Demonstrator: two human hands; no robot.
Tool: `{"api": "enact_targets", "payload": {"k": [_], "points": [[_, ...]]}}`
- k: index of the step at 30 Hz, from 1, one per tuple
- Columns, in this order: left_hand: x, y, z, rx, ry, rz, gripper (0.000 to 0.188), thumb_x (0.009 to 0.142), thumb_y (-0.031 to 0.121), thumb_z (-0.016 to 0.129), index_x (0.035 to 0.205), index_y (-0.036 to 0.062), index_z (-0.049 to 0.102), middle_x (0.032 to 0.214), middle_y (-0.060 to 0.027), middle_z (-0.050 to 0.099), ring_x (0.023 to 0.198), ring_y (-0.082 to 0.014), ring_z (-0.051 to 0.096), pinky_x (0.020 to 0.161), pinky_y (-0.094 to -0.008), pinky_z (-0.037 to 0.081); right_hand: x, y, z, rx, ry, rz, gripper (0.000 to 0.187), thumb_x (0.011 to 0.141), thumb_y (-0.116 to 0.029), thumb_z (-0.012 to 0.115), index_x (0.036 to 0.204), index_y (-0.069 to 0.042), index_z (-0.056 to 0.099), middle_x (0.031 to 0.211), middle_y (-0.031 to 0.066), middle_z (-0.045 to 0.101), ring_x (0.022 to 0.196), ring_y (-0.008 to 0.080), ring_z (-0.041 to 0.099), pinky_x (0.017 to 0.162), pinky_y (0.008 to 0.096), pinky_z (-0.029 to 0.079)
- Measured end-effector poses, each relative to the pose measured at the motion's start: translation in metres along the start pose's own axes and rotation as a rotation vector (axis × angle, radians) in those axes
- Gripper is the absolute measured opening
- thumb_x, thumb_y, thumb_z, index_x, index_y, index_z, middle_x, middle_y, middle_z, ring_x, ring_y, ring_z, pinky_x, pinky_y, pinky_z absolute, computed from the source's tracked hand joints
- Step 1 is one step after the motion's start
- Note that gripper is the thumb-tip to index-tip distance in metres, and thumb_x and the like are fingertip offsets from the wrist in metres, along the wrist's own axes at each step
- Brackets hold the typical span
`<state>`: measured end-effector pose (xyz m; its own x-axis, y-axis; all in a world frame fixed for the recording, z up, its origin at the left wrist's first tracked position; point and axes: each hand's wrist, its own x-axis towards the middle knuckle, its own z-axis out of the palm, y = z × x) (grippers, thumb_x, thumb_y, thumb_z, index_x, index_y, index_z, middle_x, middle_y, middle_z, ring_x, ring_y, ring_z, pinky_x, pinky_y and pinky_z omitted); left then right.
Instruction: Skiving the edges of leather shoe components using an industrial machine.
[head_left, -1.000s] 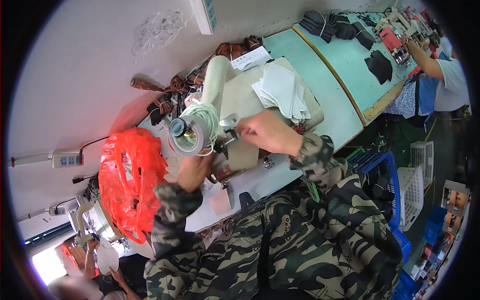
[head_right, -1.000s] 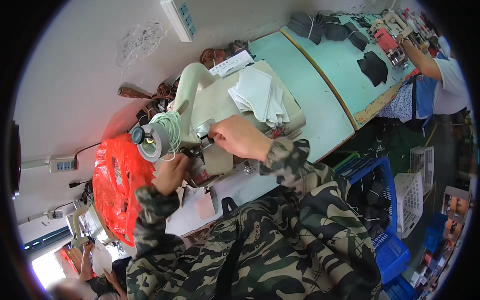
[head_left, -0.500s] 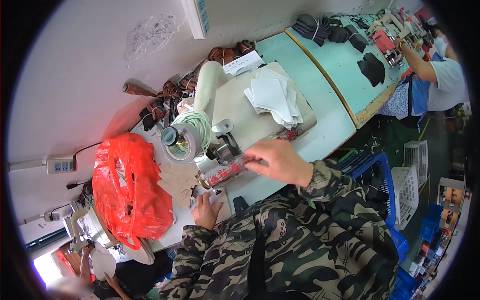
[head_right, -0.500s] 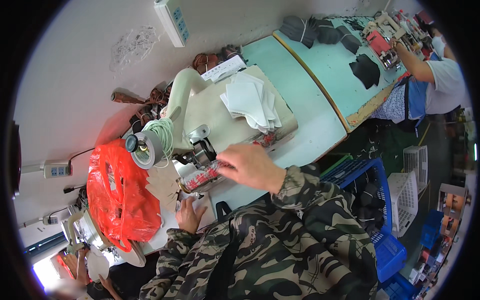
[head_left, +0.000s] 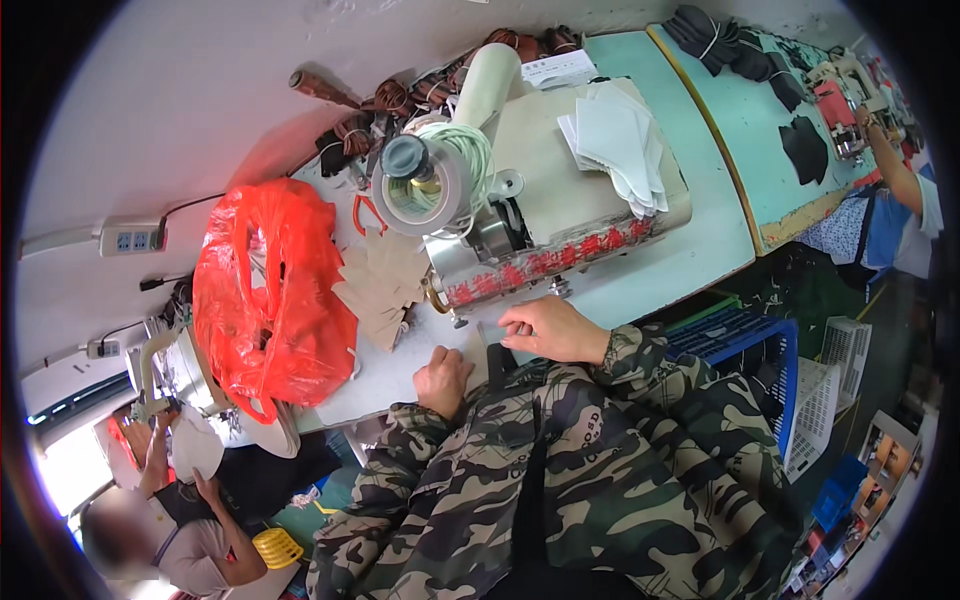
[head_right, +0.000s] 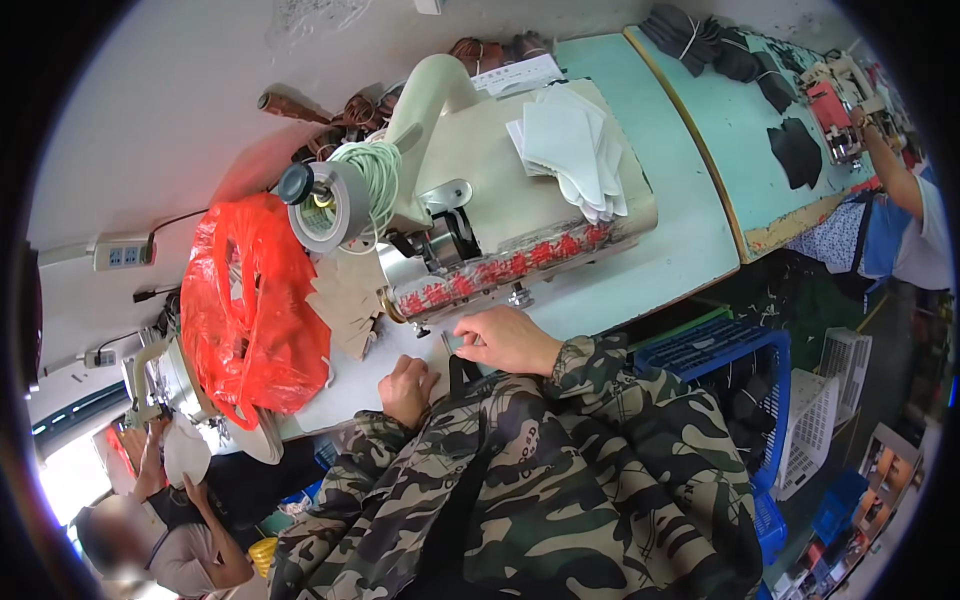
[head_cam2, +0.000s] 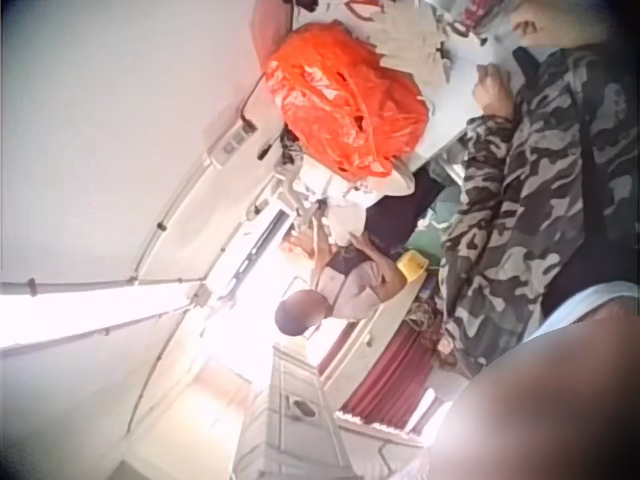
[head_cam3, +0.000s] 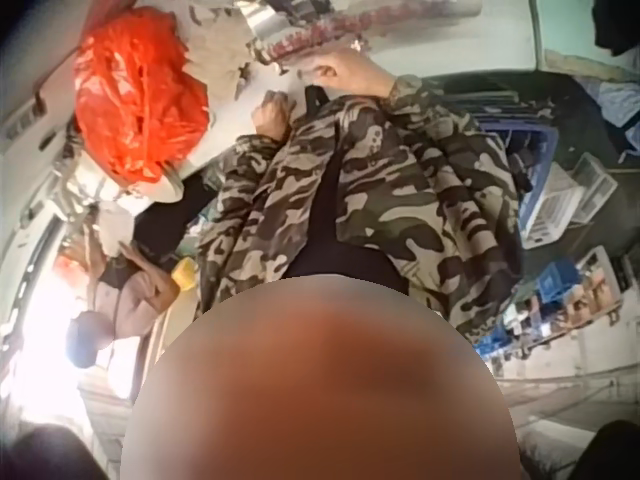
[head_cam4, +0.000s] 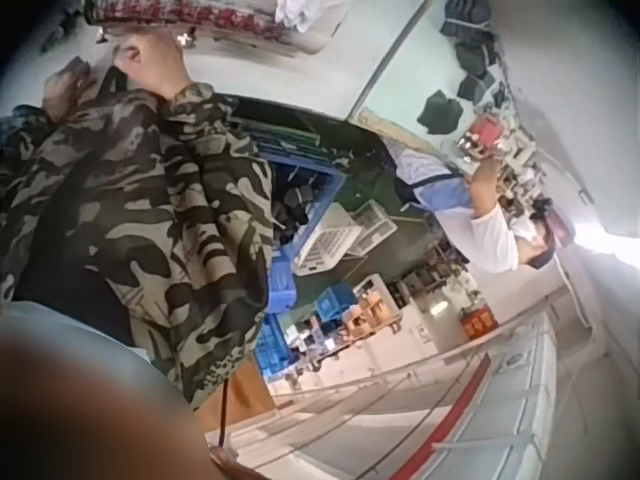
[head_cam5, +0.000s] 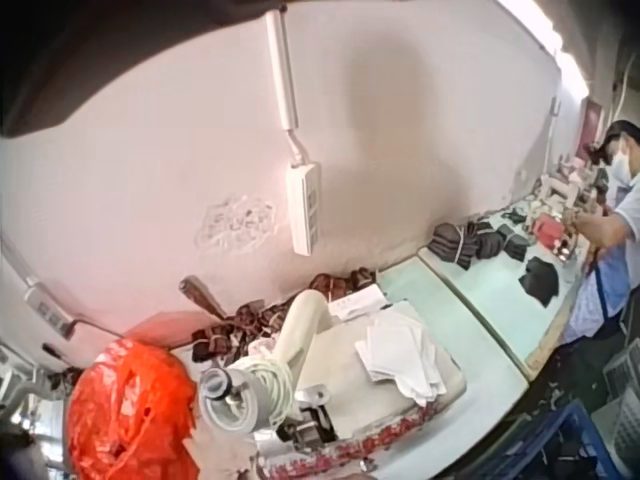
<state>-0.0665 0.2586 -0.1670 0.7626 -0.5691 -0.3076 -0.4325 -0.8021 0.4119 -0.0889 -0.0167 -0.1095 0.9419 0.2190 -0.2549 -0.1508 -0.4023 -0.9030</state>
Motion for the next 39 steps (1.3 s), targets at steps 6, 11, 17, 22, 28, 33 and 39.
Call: {"api": "enact_targets", "payload": {"k": [6, 11, 17, 22, 28, 33, 39], "points": [[-0.003, 0.002, 0.003, -0.033, 0.037, 0.102, 0.030, 0.078, 0.027, 0.076, 0.097, 0.0084, 0.062, 0.089, -0.0110, 0.058, 0.080, -0.0329, 0.062, 0.066, -0.0432, 0.051, -0.002, 0.021, 0.013, -0.016, 0.041, 0.039, 0.033, 0.084, -0.028, 0.071, 0.103, -0.002, 0.068, 0.088, 0.0135, 0.073, 0.081, 0.0288, 0.071, 0.073, 0.0376, 0.055], [-0.005, 0.005, -0.005, -0.002, 0.084, 0.143, 0.032, 0.072, 0.022, 0.080, 0.093, 0.0072, 0.061, 0.090, -0.0107, 0.057, 0.086, -0.0321, 0.060, 0.071, -0.0421, 0.049, -0.005, 0.023, 0.023, 0.035, -0.044, 0.082, 0.036, 0.082, -0.031, 0.068, 0.104, -0.002, 0.069, 0.090, 0.0137, 0.073, 0.085, 0.0319, 0.070, 0.077, 0.0403, 0.054], [0.012, -0.006, 0.004, -0.206, -0.060, 0.124, 0.023, 0.074, 0.018, 0.077, 0.082, 0.0067, 0.060, 0.076, -0.0102, 0.058, 0.074, -0.0329, 0.059, 0.067, -0.0423, 0.046, 0.000, 0.024, 0.026, -0.007, -0.052, 0.078, 0.038, 0.087, -0.032, 0.069, 0.109, -0.001, 0.067, 0.093, 0.0144, 0.073, 0.083, 0.0286, 0.071, 0.075, 0.0366, 0.054], [0.026, 0.014, -0.009, -0.043, 0.137, 0.430, 0.019, 0.076, 0.014, 0.075, 0.082, 0.0044, 0.060, 0.078, -0.0112, 0.061, 0.070, -0.0326, 0.060, 0.064, -0.0423, 0.048, 0.001, 0.022, 0.027, 0.019, -0.081, 0.067, 0.038, 0.087, -0.032, 0.069, 0.109, -0.001, 0.067, 0.092, 0.0154, 0.073, 0.084, 0.0307, 0.070, 0.075, 0.0378, 0.054], [0.053, 0.038, -0.110, -0.664, -0.283, 0.171, 0.011, 0.084, 0.003, 0.071, 0.084, -0.0009, 0.061, 0.072, -0.0036, 0.062, 0.068, -0.0083, 0.060, 0.064, -0.0254, 0.050, 0.005, -0.001, 0.012, 0.178, 0.066, 0.018, 0.028, 0.086, -0.025, 0.070, 0.094, 0.002, 0.067, 0.078, 0.0112, 0.071, 0.069, 0.0242, 0.070, 0.064, 0.0357, 0.053], [0.102, 0.046, -0.153, -0.769, -0.377, 0.086, 0.018, 0.094, 0.015, 0.061, 0.095, -0.0029, 0.061, 0.073, -0.0005, 0.060, 0.067, -0.0069, 0.052, 0.059, -0.0272, 0.044, 0.027, -0.032, 0.000, 0.673, 0.152, 0.124, 0.017, 0.088, -0.011, 0.069, 0.087, 0.005, 0.066, 0.068, 0.0054, 0.066, 0.057, 0.0123, 0.066, 0.053, 0.0284, 0.050], [0.148, 0.033, -0.167, -0.439, -0.528, 0.087, 0.030, 0.095, 0.025, 0.058, 0.092, -0.0030, 0.067, 0.067, -0.0043, 0.061, 0.064, -0.0114, 0.055, 0.061, -0.0323, 0.046, 0.022, -0.039, -0.043, -0.001, 0.210, -0.048, 0.018, 0.086, -0.019, 0.071, 0.095, -0.004, 0.068, 0.076, 0.0083, 0.069, 0.066, 0.0236, 0.069, 0.057, 0.0334, 0.051]]}}
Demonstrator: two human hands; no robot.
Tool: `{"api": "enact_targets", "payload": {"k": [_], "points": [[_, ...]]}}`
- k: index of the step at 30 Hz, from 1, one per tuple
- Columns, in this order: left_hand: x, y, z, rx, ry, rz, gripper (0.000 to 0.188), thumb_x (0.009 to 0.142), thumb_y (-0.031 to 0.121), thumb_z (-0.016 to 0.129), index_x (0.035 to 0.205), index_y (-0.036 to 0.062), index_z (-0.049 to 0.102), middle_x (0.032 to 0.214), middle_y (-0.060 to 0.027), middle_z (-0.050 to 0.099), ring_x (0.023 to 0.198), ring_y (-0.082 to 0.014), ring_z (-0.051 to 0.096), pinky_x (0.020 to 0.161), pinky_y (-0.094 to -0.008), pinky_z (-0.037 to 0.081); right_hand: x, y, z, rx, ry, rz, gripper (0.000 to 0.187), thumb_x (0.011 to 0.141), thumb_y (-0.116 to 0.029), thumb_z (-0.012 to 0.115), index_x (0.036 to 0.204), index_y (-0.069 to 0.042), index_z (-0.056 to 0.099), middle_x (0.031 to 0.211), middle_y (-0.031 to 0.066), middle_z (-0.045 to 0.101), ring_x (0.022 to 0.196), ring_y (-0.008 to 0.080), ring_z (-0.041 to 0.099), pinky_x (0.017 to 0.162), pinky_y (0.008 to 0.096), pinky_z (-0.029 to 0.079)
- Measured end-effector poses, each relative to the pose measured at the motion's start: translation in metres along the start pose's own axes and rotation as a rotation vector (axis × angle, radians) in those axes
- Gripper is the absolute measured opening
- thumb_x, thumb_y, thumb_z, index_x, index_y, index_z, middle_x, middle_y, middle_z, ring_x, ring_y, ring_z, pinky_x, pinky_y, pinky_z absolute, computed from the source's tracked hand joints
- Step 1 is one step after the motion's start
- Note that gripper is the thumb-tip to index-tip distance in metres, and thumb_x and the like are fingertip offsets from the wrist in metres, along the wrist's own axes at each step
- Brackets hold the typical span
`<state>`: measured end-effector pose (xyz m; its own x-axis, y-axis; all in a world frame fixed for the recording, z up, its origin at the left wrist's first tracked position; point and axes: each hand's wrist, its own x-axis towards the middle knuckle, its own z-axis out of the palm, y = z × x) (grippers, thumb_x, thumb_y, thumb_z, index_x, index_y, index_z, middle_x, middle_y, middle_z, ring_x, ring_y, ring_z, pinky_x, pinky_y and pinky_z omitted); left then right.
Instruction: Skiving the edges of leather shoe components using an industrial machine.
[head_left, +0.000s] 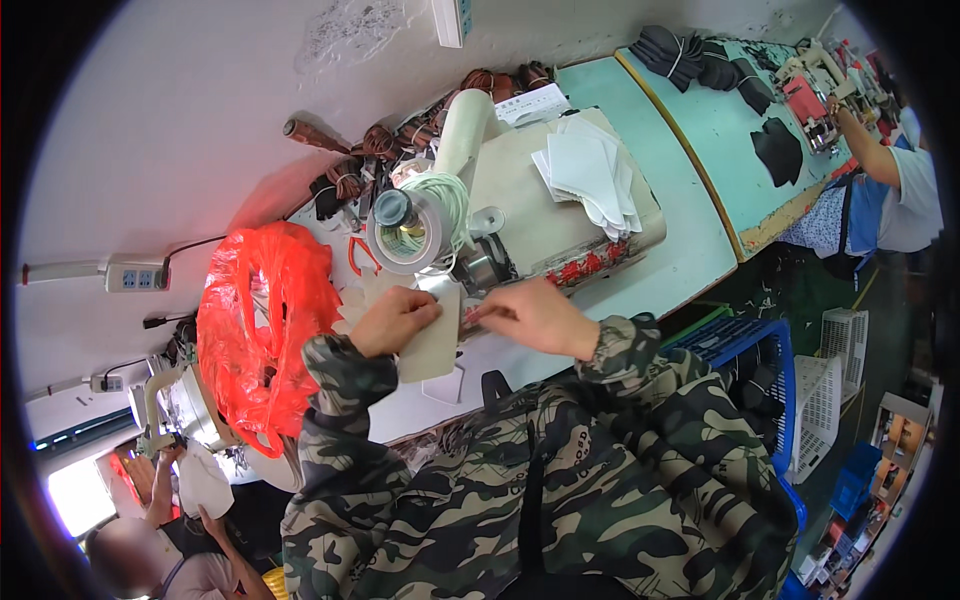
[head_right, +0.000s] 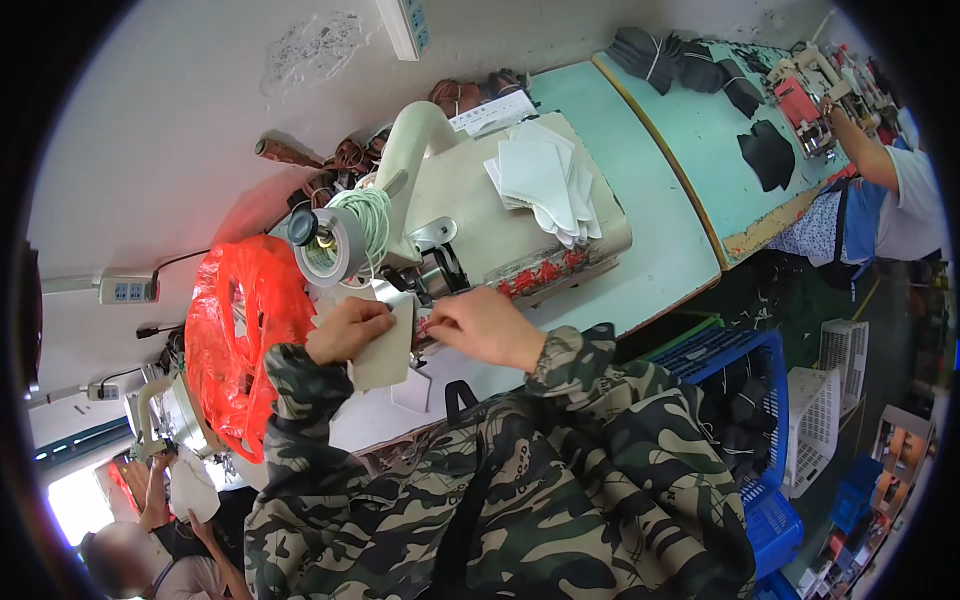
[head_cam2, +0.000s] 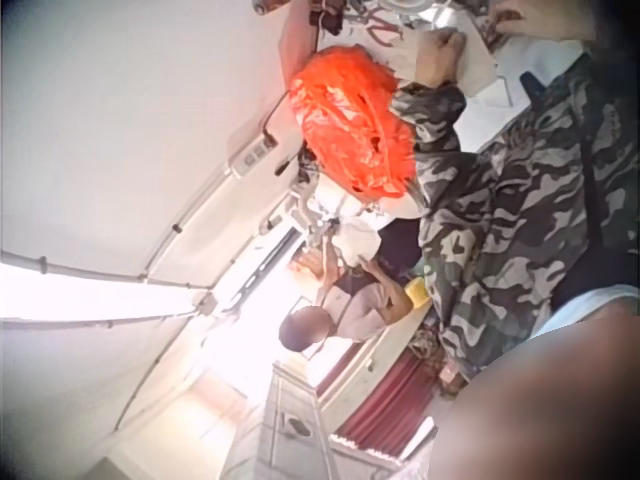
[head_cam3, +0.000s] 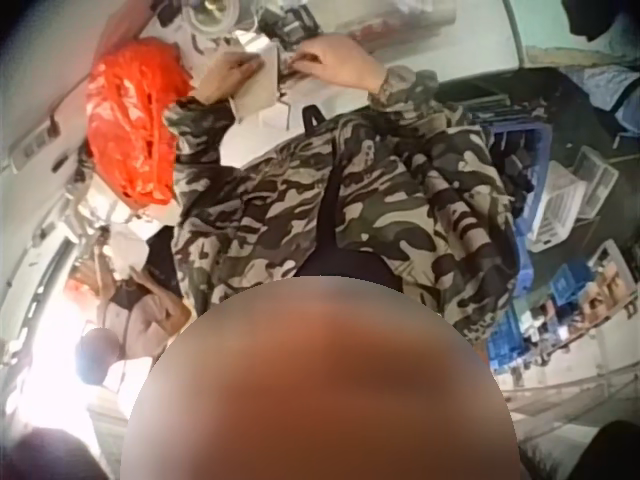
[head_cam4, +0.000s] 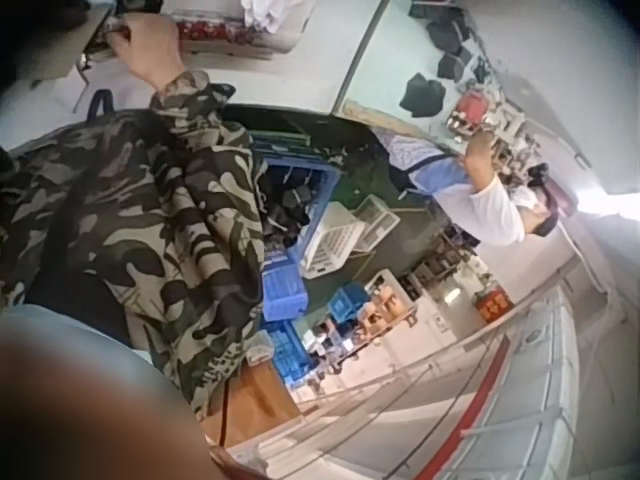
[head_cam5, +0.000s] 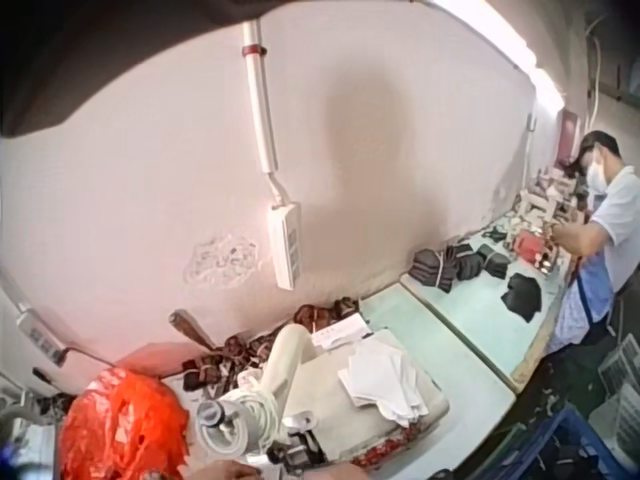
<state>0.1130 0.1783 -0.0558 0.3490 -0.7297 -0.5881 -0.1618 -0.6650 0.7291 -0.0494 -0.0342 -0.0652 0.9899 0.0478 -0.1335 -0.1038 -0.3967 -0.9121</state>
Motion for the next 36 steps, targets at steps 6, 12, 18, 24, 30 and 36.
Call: {"api": "enact_targets", "payload": {"k": [6, 12, 18, 24, 30, 36], "points": [[0.041, 0.035, -0.010, 0.231, -0.067, 0.169, 0.026, 0.092, 0.029, 0.064, 0.100, 0.0050, 0.070, 0.084, -0.0058, 0.065, 0.081, -0.0157, 0.061, 0.064, -0.0305, 0.048, 0.008, -0.013, -0.029, -0.424, 0.168, -0.041, 0.040, 0.078, -0.023, 0.071, 0.113, -0.006, 0.063, 0.096, 0.0128, 0.067, 0.092, 0.0337, 0.062, 0.078, 0.0468, 0.050], [0.022, 0.018, -0.012, 0.328, 0.228, 0.295, 0.028, 0.090, 0.021, 0.062, 0.112, 0.0033, 0.064, 0.103, -0.0176, 0.067, 0.084, -0.0345, 0.065, 0.071, -0.0443, 0.052, 0.016, -0.004, -0.055, -0.320, 0.260, -0.077, 0.034, 0.077, -0.015, 0.070, 0.109, -0.005, 0.064, 0.093, 0.0118, 0.066, 0.089, 0.0327, 0.064, 0.076, 0.0442, 0.051], [-0.031, -0.094, 0.087, 0.805, 0.512, -0.387, 0.044, 0.088, 0.048, 0.064, 0.083, 0.0047, 0.067, 0.072, -0.0195, 0.067, 0.069, -0.0394, 0.068, 0.063, -0.0489, 0.053, -0.009, -0.040, -0.128, -0.613, 0.833, -0.513, 0.024, 0.073, -0.007, 0.070, 0.097, -0.006, 0.067, 0.093, 0.0073, 0.065, 0.086, 0.0288, 0.062, 0.074, 0.0404, 0.051], [-0.023, -0.114, 0.135, 0.635, 0.426, -0.428, 0.058, 0.075, 0.058, 0.070, 0.093, 0.0029, 0.065, 0.087, -0.0227, 0.069, 0.085, -0.0409, 0.068, 0.076, -0.0520, 0.053, -0.034, -0.023, -0.093, -0.542, 0.625, -0.298, 0.025, 0.078, -0.018, 0.074, 0.098, -0.006, 0.065, 0.096, 0.0075, 0.065, 0.087, 0.0295, 0.062, 0.075, 0.0412, 0.049], [-0.027, -0.111, 0.144, 0.581, 0.647, -0.188, 0.045, 0.070, 0.038, 0.079, 0.090, 0.0018, 0.061, 0.083, -0.0168, 0.068, 0.076, -0.0400, 0.066, 0.069, -0.0511, 0.051, -0.030, -0.003, -0.011, -0.088, 0.084, -0.059, 0.030, 0.084, -0.024, 0.075, 0.104, -0.004, 0.067, 0.091, 0.0103, 0.068, 0.077, 0.0241, 0.068, 0.069, 0.0350, 0.053], [-0.038, -0.127, 0.156, 0.228, 0.433, -0.266, 0.031, 0.072, 0.027, 0.078, 0.075, 0.0000, 0.062, 0.066, -0.0139, 0.063, 0.063, -0.0298, 0.063, 0.063, -0.0433, 0.049, -0.037, 0.019, 0.048, -0.014, -0.213, -0.028, 0.034, 0.087, -0.033, 0.070, 0.106, -0.004, 0.066, 0.090, 0.0121, 0.069, 0.080, 0.0277, 0.069, 0.070, 0.0384, 0.053]]}}
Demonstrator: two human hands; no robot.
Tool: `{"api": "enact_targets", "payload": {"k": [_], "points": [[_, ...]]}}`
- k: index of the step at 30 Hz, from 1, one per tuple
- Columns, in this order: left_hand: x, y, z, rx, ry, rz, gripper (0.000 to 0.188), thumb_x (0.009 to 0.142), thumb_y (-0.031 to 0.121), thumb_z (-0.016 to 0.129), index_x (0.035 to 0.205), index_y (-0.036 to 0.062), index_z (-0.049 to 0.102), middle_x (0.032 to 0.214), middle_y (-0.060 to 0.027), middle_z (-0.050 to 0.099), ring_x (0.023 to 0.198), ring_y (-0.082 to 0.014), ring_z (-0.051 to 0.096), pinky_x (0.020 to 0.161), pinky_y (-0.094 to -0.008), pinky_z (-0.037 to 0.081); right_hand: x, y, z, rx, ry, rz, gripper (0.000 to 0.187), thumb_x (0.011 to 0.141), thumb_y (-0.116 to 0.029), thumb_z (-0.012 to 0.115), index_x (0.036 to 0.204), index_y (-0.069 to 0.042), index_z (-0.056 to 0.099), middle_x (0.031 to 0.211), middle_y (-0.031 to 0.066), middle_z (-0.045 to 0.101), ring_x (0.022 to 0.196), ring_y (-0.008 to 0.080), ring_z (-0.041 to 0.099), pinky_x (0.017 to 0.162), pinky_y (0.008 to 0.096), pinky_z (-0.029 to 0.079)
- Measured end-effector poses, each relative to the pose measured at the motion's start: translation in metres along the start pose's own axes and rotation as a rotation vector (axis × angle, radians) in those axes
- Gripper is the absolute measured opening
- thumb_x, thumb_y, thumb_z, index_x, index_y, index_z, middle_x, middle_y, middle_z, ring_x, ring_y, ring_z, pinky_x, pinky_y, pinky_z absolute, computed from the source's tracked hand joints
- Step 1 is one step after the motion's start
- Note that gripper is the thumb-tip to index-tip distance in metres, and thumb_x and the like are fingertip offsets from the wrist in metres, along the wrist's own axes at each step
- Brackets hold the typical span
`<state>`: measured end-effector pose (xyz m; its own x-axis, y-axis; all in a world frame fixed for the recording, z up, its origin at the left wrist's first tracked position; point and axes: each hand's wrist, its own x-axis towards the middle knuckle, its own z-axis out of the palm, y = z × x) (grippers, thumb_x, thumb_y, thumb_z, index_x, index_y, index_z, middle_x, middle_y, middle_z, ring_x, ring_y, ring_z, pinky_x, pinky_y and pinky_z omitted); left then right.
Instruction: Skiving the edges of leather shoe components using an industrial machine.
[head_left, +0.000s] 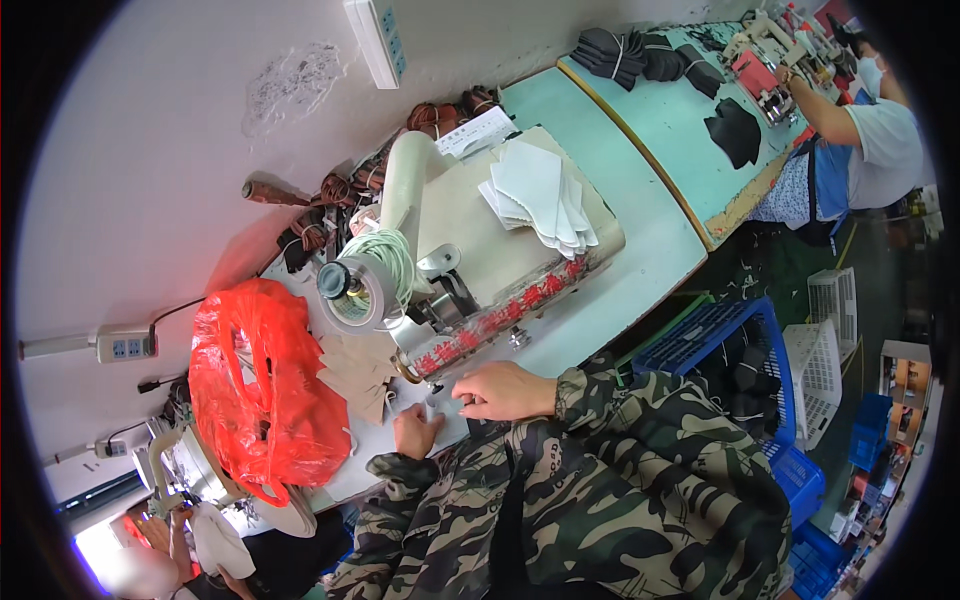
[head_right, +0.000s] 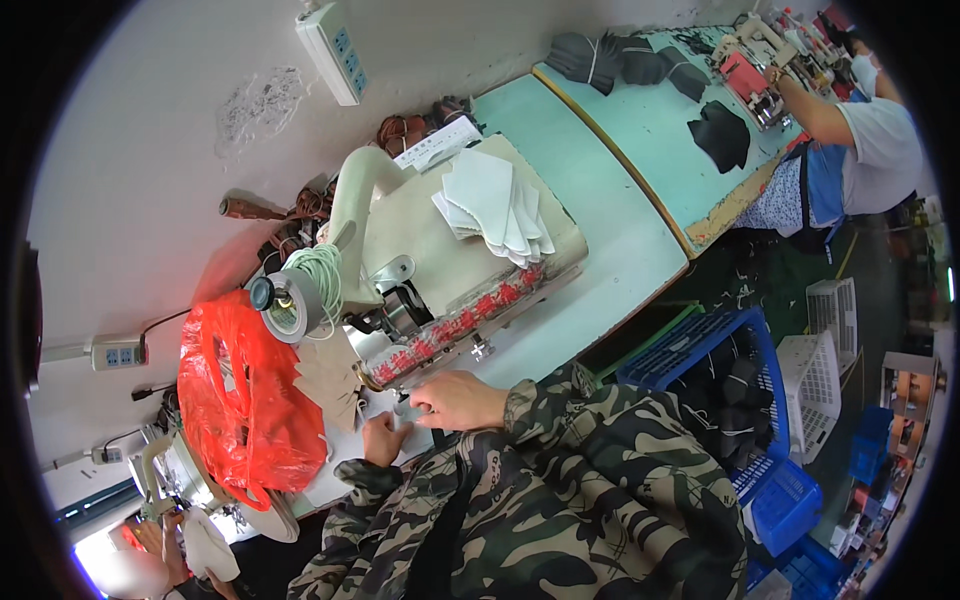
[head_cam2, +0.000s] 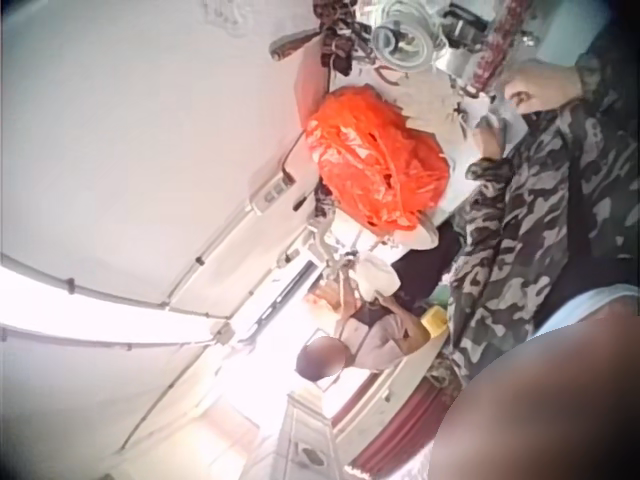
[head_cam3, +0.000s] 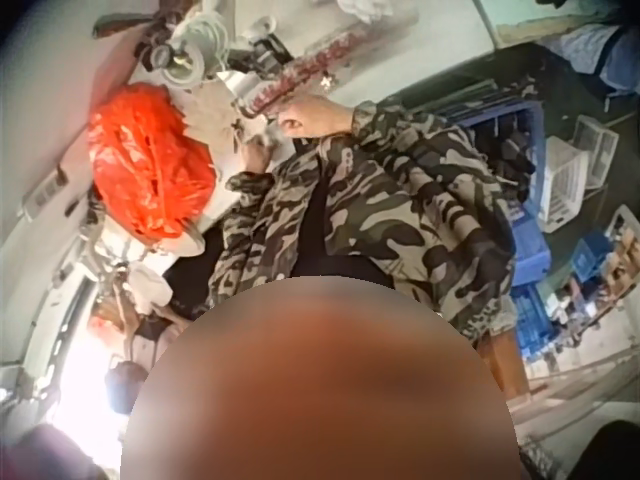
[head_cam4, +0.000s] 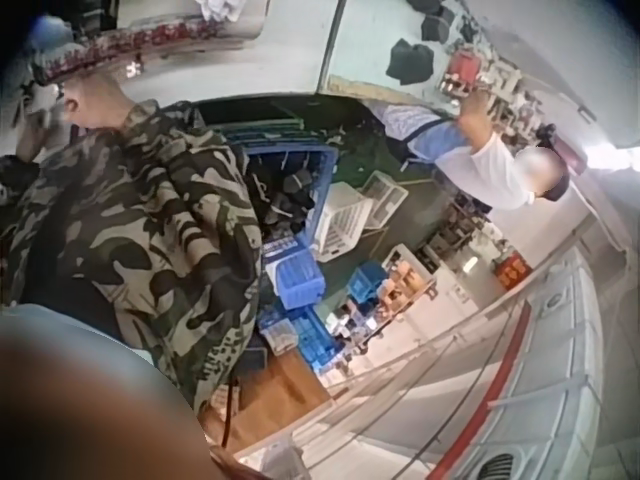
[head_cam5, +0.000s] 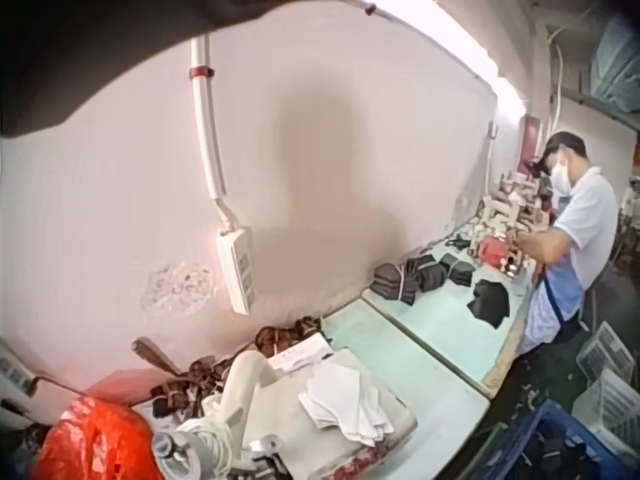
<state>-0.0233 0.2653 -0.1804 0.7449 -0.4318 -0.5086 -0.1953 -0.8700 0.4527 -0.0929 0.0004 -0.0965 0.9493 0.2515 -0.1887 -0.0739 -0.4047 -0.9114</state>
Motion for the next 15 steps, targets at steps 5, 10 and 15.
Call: {"api": "enact_targets", "payload": {"k": [5, 10, 15], "points": [[-0.024, 0.067, -0.085, -0.313, 0.145, 0.248, 0.019, 0.073, 0.010, 0.071, 0.082, -0.0014, 0.060, 0.092, -0.0207, 0.071, 0.081, -0.0327, 0.069, 0.073, -0.0416, 0.052, -0.001, -0.022, 0.003, 0.150, 0.053, -0.023, 0.040, 0.089, -0.040, 0.067, 0.101, -0.002, 0.067, 0.085, 0.0172, 0.068, 0.082, 0.0365, 0.066, 0.071, 0.0449, 0.049], [-0.022, 0.116, -0.099, -0.142, 0.305, 0.564, 0.024, 0.067, 0.009, 0.073, 0.081, 0.0008, 0.056, 0.107, -0.0220, 0.068, 0.089, -0.0424, 0.065, 0.076, -0.0452, 0.052, 0.009, -0.051, -0.012, 0.280, 0.085, -0.101, 0.041, 0.090, -0.043, 0.065, 0.100, -0.003, 0.067, 0.085, 0.0189, 0.066, 0.081, 0.0383, 0.064, 0.071, 0.0449, 0.049], [-0.021, 0.146, -0.110, 0.092, 0.367, 0.655, 0.039, 0.065, 0.009, 0.072, 0.100, -0.0022, 0.059, 0.115, -0.0207, 0.064, 0.099, -0.0389, 0.063, 0.083, -0.0449, 0.051, 0.009, -0.057, -0.018, 0.191, 0.230, -0.140, 0.036, 0.092, -0.038, 0.065, 0.097, -0.002, 0.065, 0.085, 0.0194, 0.066, 0.080, 0.0392, 0.063, 0.070, 0.0438, 0.049]]}}
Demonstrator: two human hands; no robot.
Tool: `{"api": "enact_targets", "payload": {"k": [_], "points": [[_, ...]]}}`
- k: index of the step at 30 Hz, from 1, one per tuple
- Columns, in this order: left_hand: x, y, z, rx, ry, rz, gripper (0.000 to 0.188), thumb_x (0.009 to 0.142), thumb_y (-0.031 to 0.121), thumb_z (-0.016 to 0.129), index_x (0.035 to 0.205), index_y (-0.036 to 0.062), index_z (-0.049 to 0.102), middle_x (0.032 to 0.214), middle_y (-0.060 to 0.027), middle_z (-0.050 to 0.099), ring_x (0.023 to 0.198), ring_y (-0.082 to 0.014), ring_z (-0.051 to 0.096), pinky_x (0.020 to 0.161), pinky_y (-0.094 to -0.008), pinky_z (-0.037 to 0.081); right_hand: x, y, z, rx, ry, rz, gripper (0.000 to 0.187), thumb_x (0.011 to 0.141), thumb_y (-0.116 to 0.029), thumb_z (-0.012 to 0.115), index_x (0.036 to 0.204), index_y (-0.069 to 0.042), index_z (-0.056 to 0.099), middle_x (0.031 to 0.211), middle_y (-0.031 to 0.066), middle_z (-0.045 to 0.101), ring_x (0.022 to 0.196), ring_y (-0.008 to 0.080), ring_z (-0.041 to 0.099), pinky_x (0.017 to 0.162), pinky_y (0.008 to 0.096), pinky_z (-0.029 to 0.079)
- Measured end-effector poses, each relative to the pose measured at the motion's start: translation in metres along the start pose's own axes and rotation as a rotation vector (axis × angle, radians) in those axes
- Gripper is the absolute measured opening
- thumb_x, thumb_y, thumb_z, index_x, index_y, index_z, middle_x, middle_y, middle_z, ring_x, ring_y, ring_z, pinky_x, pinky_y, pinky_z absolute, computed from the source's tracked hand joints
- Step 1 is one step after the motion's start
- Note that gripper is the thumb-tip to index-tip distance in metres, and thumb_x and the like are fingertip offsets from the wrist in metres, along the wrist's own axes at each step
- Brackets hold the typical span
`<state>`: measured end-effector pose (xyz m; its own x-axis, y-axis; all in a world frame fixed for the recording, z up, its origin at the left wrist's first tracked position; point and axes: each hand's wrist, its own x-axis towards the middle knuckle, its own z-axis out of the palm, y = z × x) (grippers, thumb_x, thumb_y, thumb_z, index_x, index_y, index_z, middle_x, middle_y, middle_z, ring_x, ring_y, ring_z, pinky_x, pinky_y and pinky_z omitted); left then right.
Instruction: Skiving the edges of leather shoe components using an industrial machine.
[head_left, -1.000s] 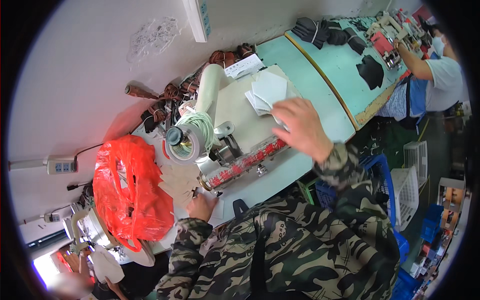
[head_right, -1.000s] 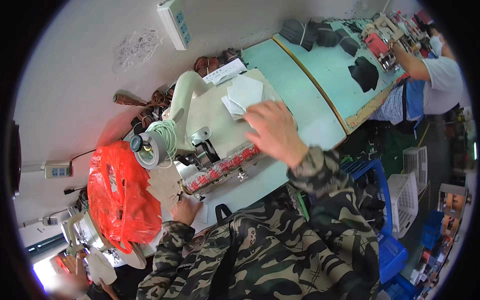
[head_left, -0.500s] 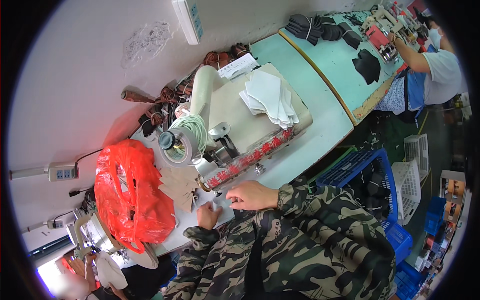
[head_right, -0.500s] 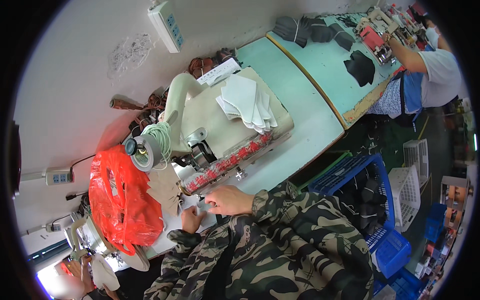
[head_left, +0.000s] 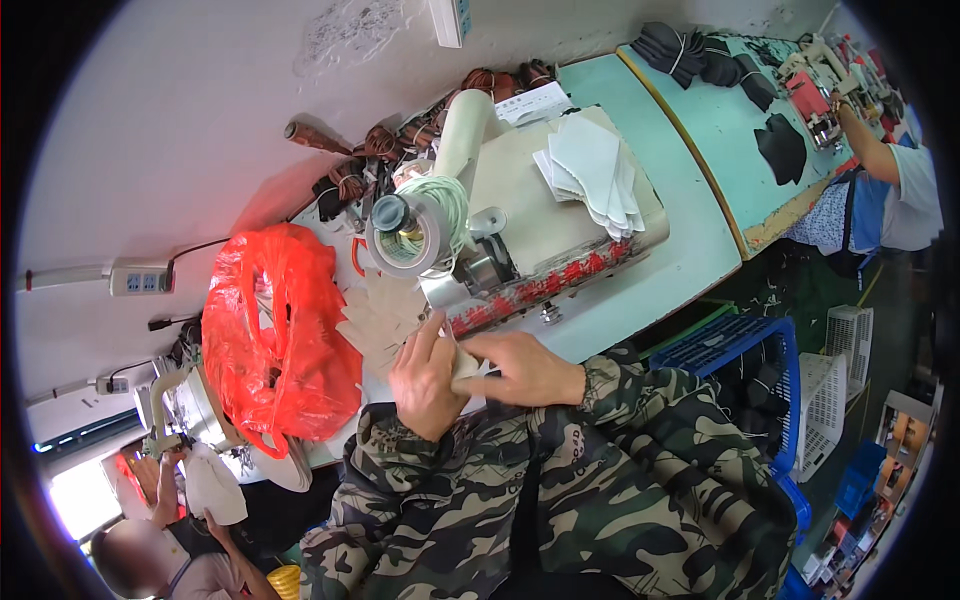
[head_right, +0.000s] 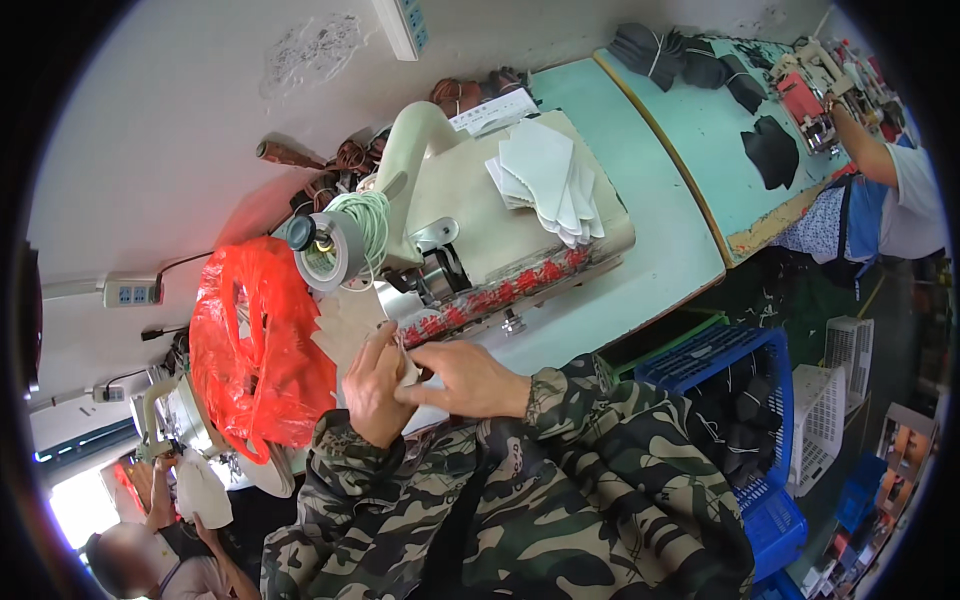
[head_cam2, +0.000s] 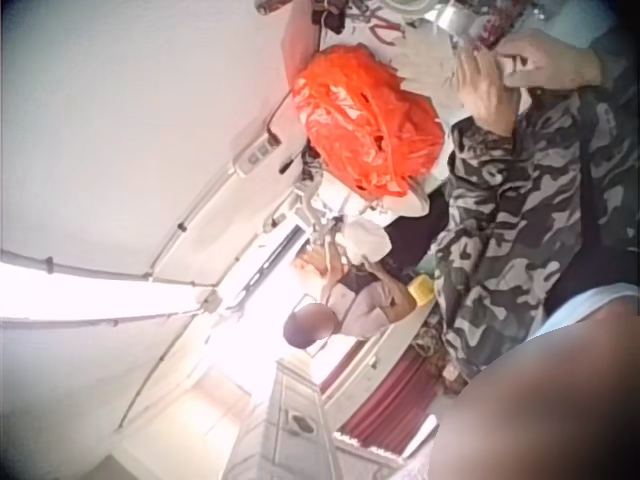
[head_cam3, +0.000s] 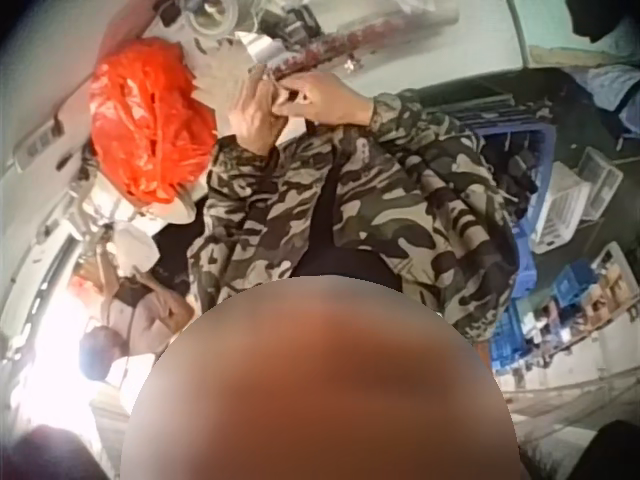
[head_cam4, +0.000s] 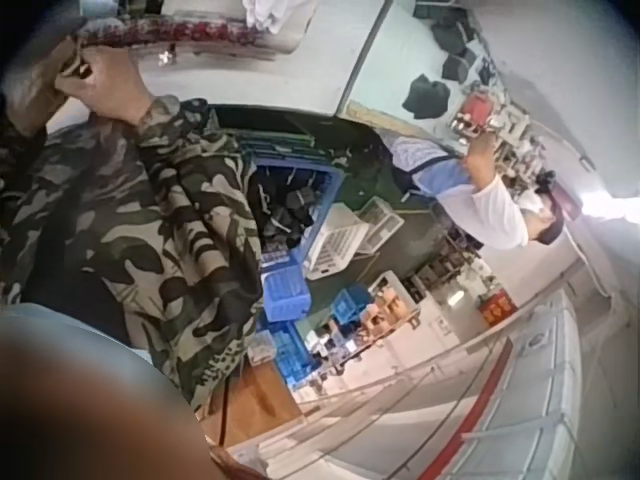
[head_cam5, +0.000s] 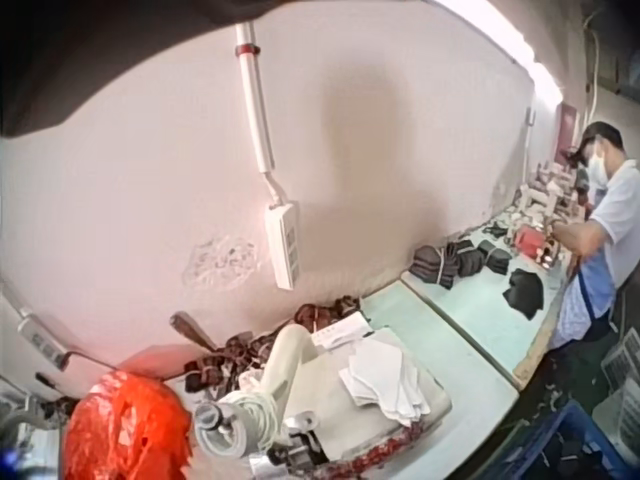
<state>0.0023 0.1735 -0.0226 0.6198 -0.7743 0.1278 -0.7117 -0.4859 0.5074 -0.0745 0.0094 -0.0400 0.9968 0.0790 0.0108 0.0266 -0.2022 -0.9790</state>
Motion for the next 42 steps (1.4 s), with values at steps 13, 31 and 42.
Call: {"api": "enact_targets", "payload": {"k": [13, 31, 42], "points": [[0.025, -0.012, -0.013, -0.835, -0.241, -0.373, 0.025, 0.096, 0.006, 0.059, 0.118, -0.0036, 0.058, 0.089, -0.0037, 0.063, 0.080, -0.0075, 0.057, 0.071, -0.0230, 0.046, -0.003, 0.009, -0.028, 0.888, -0.190, 0.379, 0.030, 0.097, -0.022, 0.060, 0.114, 0.003, 0.063, 0.102, 0.0101, 0.070, 0.086, 0.0154, 0.069, 0.067, 0.0279, 0.058], [0.070, -0.090, -0.017, -0.581, -0.766, -0.567, 0.028, 0.096, 0.025, 0.059, 0.096, -0.0018, 0.066, 0.074, -0.0026, 0.062, 0.066, -0.0094, 0.055, 0.061, -0.0303, 0.045, 0.026, 0.015, -0.071, -0.246, 0.124, 0.130, 0.023, 0.086, -0.026, 0.069, 0.089, -0.003, 0.067, 0.076, 0.0135, 0.069, 0.071, 0.0342, 0.067, 0.065, 0.0422, 0.051], [0.109, -0.073, -0.011, -0.402, -0.609, -0.318, 0.017, 0.095, 0.022, 0.061, 0.100, 0.0059, 0.065, 0.069, -0.0028, 0.061, 0.051, -0.0109, 0.053, 0.045, -0.0291, 0.043, 0.035, 0.019, -0.070, -0.681, 0.261, 0.098, 0.037, 0.079, -0.014, 0.072, 0.113, -0.002, 0.063, 0.109, 0.0153, 0.068, 0.089, 0.0321, 0.066, 0.076, 0.0364, 0.052]]}}
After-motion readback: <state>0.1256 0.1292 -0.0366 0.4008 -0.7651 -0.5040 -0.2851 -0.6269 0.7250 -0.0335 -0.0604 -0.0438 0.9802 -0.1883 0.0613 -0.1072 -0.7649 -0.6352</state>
